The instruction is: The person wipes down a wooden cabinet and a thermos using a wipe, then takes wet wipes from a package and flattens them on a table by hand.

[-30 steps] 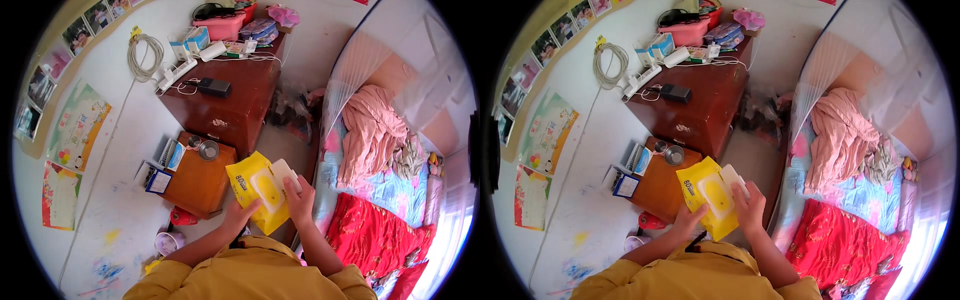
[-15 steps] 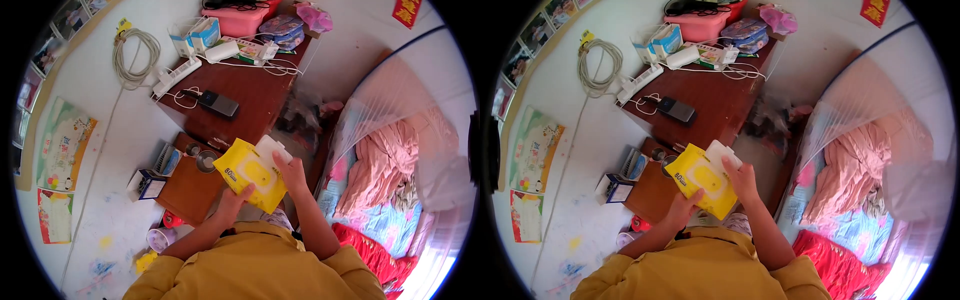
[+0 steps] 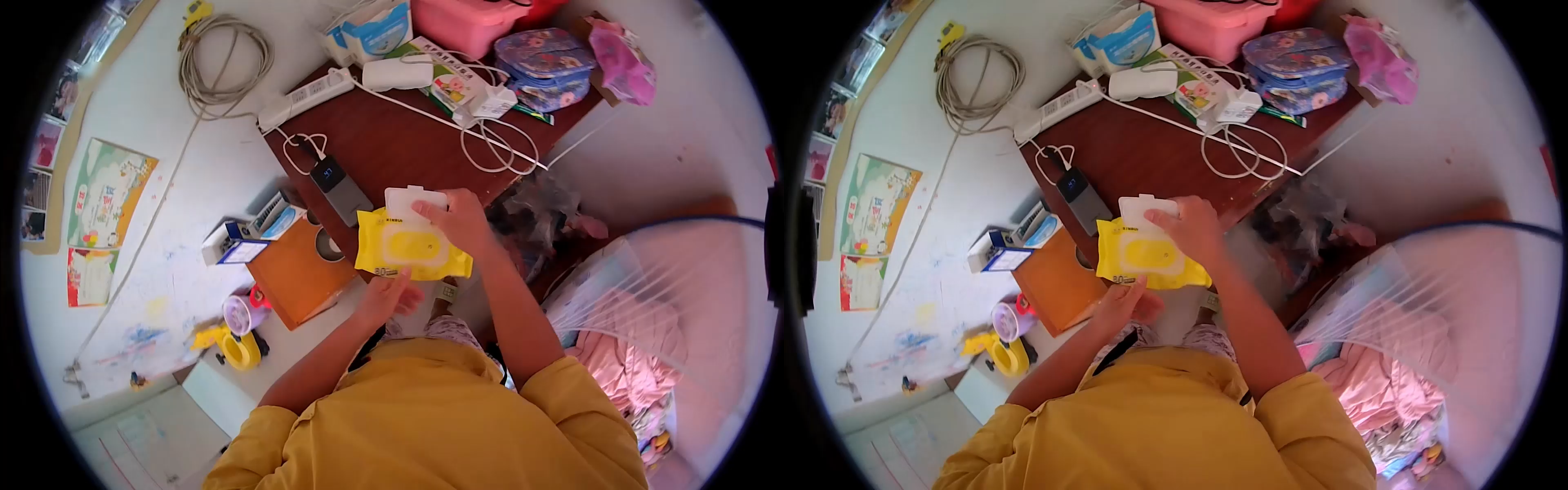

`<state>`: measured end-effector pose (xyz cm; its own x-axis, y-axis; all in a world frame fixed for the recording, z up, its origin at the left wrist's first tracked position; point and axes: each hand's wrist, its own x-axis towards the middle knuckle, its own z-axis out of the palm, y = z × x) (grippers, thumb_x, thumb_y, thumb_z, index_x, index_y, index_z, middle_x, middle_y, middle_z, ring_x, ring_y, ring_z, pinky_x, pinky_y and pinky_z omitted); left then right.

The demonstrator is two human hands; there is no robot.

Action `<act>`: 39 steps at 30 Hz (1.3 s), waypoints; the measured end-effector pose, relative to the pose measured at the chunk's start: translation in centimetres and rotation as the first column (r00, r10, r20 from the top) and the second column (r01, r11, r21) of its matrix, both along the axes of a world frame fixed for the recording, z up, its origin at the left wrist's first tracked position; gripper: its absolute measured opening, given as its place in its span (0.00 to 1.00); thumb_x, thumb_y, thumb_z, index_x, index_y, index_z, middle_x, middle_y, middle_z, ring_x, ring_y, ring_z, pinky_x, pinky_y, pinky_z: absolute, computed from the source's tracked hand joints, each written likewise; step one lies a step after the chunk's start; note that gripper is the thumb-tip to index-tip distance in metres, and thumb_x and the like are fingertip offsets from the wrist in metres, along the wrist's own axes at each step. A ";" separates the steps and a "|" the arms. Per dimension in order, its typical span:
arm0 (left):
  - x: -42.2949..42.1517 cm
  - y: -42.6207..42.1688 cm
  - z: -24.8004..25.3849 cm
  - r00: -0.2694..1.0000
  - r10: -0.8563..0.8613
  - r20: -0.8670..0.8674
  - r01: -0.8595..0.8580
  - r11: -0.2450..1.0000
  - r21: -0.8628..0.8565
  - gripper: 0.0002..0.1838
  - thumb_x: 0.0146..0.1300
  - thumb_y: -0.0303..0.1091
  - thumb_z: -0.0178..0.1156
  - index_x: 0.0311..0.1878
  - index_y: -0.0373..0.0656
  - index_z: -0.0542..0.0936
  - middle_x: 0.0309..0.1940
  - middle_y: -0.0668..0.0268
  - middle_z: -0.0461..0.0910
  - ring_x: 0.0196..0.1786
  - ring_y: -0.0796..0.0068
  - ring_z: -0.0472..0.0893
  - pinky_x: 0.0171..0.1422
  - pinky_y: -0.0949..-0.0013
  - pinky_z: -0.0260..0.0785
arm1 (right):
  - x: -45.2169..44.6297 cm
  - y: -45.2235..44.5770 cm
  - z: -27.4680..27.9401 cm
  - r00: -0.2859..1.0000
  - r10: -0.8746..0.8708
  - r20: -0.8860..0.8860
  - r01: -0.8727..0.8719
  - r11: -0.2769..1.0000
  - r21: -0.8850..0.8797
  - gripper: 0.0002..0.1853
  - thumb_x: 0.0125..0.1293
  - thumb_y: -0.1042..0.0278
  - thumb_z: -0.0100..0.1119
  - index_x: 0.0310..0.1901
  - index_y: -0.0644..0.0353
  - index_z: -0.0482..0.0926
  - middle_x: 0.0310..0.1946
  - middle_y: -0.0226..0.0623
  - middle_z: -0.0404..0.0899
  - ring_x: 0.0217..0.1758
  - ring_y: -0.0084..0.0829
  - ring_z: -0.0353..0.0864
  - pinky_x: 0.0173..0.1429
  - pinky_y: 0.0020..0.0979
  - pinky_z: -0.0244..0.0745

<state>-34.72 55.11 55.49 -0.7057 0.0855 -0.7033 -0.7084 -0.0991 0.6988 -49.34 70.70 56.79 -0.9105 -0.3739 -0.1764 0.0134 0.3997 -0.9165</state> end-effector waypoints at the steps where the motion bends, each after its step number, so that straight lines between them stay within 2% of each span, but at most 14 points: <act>1: -0.3 -0.2 0.3 0.991 -0.117 0.058 0.117 0.993 -0.003 0.21 0.71 0.48 0.52 0.43 0.37 0.80 0.30 0.65 0.82 0.31 0.75 0.82 0.34 0.73 0.74 | -0.8 -0.1 -0.3 1.000 0.021 0.012 -0.021 1.000 0.004 0.22 0.57 0.49 0.64 0.35 0.66 0.84 0.26 0.48 0.83 0.31 0.44 0.84 0.38 0.39 0.75; 2: -0.5 -0.2 0.6 0.993 -0.101 0.067 0.101 0.995 0.004 0.21 0.71 0.48 0.52 0.43 0.37 0.80 0.30 0.65 0.82 0.31 0.75 0.82 0.34 0.73 0.74 | -1.5 -0.1 -0.5 0.999 0.046 -0.011 -0.047 0.999 -0.015 0.22 0.56 0.49 0.64 0.35 0.65 0.84 0.27 0.48 0.83 0.32 0.45 0.84 0.39 0.39 0.76; 4: -0.7 -0.1 1.7 0.959 -0.193 -0.206 0.130 0.951 -0.282 0.14 0.69 0.39 0.57 0.36 0.37 0.81 0.23 0.66 0.81 0.29 0.81 0.81 0.30 0.77 0.70 | -2.5 -0.3 -0.7 0.997 0.076 -0.023 -0.076 0.997 -0.027 0.22 0.56 0.49 0.64 0.36 0.65 0.83 0.28 0.48 0.83 0.33 0.45 0.84 0.40 0.40 0.76; 5: -1.0 0.3 2.3 0.962 -0.186 -0.199 0.127 0.953 -0.274 0.14 0.69 0.39 0.57 0.36 0.37 0.81 0.23 0.66 0.81 0.29 0.81 0.81 0.30 0.77 0.70 | -2.9 -0.6 -0.8 0.998 0.063 -0.024 -0.062 0.997 0.036 0.23 0.55 0.49 0.66 0.38 0.65 0.83 0.30 0.47 0.83 0.36 0.45 0.83 0.43 0.40 0.76; 7: -1.8 0.9 4.3 0.909 -0.196 -0.368 0.004 0.887 -0.462 0.07 0.66 0.32 0.60 0.38 0.38 0.81 0.22 0.68 0.80 0.27 0.86 0.79 0.28 0.79 0.67 | -2.6 -1.0 -1.1 0.999 0.041 -0.015 -0.039 0.994 0.099 0.23 0.54 0.49 0.67 0.41 0.64 0.82 0.33 0.46 0.83 0.39 0.46 0.83 0.45 0.40 0.76; 11: -3.4 0.8 6.2 0.879 -0.241 -0.412 -0.009 0.854 -0.520 0.04 0.62 0.29 0.63 0.38 0.39 0.81 0.23 0.68 0.80 0.25 0.83 0.78 0.28 0.78 0.68 | -0.8 -0.2 -1.2 0.975 -0.091 -0.204 0.111 0.990 0.090 0.25 0.53 0.55 0.70 0.48 0.61 0.77 0.45 0.44 0.80 0.51 0.44 0.77 0.54 0.40 0.71; 13: -4.7 0.2 6.2 0.639 -0.450 -0.624 -0.178 0.703 -0.689 0.07 0.59 0.29 0.65 0.40 0.41 0.81 0.30 0.66 0.81 0.24 0.77 0.79 0.28 0.76 0.70 | 0.1 0.3 -1.4 0.959 -0.127 -0.255 0.147 0.987 0.062 0.26 0.53 0.57 0.71 0.50 0.60 0.76 0.47 0.43 0.78 0.53 0.44 0.74 0.56 0.41 0.70; 14: -5.0 0.0 5.2 0.618 -0.548 -0.564 -0.153 0.620 -0.769 0.15 0.54 0.32 0.68 0.45 0.44 0.81 0.42 0.64 0.79 0.27 0.69 0.81 0.33 0.70 0.74 | 0.5 0.5 -1.4 0.955 -0.145 -0.259 0.169 0.983 0.072 0.25 0.52 0.60 0.71 0.50 0.60 0.76 0.47 0.42 0.77 0.53 0.44 0.74 0.56 0.40 0.70; 17: -5.6 0.0 3.6 0.622 -0.674 -0.399 -0.051 0.474 -0.879 0.21 0.52 0.35 0.69 0.51 0.46 0.78 0.49 0.64 0.75 0.32 0.64 0.82 0.39 0.65 0.76 | 1.1 1.0 -1.1 0.934 -0.193 -0.300 0.220 0.974 0.059 0.24 0.50 0.65 0.72 0.49 0.60 0.76 0.45 0.41 0.77 0.51 0.43 0.74 0.55 0.39 0.69; 22: -6.1 -0.1 3.4 0.645 -0.674 -0.360 0.016 0.483 -0.875 0.24 0.50 0.36 0.70 0.52 0.48 0.77 0.50 0.65 0.73 0.37 0.61 0.81 0.42 0.62 0.76 | 2.8 2.5 0.0 0.857 -0.171 -0.485 0.248 0.964 0.097 0.17 0.51 0.71 0.68 0.43 0.60 0.75 0.38 0.38 0.77 0.43 0.38 0.76 0.48 0.37 0.71; 25: -6.1 -0.2 3.5 0.644 -0.669 -0.372 0.019 0.500 -0.866 0.22 0.50 0.36 0.70 0.51 0.48 0.78 0.49 0.65 0.74 0.37 0.61 0.81 0.42 0.62 0.76 | 4.6 2.7 1.2 0.944 -0.184 -0.275 0.210 0.975 0.069 0.12 0.53 0.74 0.66 0.38 0.59 0.75 0.33 0.36 0.76 0.32 0.35 0.77 0.39 0.34 0.73; 27: -5.9 -0.1 3.5 0.629 -0.681 -0.374 0.022 0.496 -0.868 0.22 0.50 0.35 0.70 0.50 0.48 0.77 0.48 0.65 0.73 0.37 0.61 0.81 0.42 0.62 0.76 | 5.5 2.3 1.4 0.928 -0.339 -0.153 0.352 0.933 0.069 0.11 0.52 0.75 0.65 0.38 0.58 0.76 0.30 0.35 0.75 0.25 0.32 0.76 0.33 0.32 0.73; 33: -6.1 0.2 3.6 0.627 -0.677 -0.384 0.012 0.502 -0.865 0.21 0.51 0.35 0.69 0.49 0.48 0.76 0.47 0.64 0.72 0.37 0.60 0.81 0.42 0.61 0.75 | 7.1 1.6 0.3 0.937 -0.123 -0.328 0.211 0.945 0.249 0.10 0.55 0.71 0.66 0.38 0.58 0.77 0.30 0.36 0.76 0.31 0.35 0.81 0.35 0.35 0.75; 39: -6.0 0.9 3.6 0.649 -0.676 -0.349 0.085 0.521 -0.849 0.22 0.55 0.32 0.65 0.54 0.49 0.73 0.47 0.62 0.71 0.41 0.57 0.79 0.42 0.60 0.75 | 6.9 0.9 0.3 0.959 -0.172 -0.228 0.238 0.922 0.306 0.09 0.55 0.68 0.65 0.34 0.60 0.76 0.30 0.38 0.78 0.33 0.39 0.81 0.37 0.37 0.76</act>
<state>-40.69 55.98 59.13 -0.9824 0.1553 -0.1042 0.0606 0.7916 0.6081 -42.44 71.61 57.09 -0.9894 -0.1272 -0.0702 -0.0364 0.6845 -0.7281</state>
